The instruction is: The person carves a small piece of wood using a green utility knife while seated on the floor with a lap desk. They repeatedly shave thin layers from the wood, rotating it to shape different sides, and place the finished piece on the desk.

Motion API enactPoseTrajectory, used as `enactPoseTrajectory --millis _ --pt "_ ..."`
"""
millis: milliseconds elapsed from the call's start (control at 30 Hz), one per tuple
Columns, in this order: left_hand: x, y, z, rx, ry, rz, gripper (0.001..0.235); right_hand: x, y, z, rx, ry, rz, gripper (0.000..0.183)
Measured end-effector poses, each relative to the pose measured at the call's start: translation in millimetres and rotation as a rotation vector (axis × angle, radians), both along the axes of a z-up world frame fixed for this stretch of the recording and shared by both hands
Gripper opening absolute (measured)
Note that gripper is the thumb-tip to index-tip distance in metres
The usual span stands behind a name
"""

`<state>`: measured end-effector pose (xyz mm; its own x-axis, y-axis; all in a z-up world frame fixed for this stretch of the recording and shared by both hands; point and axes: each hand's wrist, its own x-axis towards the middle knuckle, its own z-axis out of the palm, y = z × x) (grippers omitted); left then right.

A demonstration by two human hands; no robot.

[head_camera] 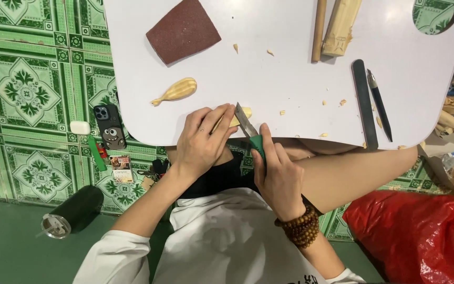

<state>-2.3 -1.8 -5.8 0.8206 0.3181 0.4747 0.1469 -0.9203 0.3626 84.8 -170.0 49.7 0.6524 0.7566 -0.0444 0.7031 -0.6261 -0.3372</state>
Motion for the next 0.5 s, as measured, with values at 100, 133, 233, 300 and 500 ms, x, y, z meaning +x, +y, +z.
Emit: enactPoseTrajectory --millis 100,133,233,300,500 --pt "-2 -1 -6 -0.022 -0.009 0.008 0.036 -6 -6 -8 -0.027 -0.04 -0.002 0.051" --pt "-2 0 -5 -0.021 -0.008 0.004 0.036 -7 -6 -9 -0.026 -0.04 -0.006 0.051" --pt "0 0 -2 -0.092 -0.013 -0.001 0.038 -8 -6 -11 0.012 -0.036 0.004 0.051" --pt "3 -1 2 -0.12 -0.045 0.006 0.038 -6 -3 -11 -0.021 -0.166 0.02 0.05" --pt "2 -3 0 -0.084 -0.052 0.006 0.037 -5 10 -8 -0.001 -0.235 -0.005 0.048"
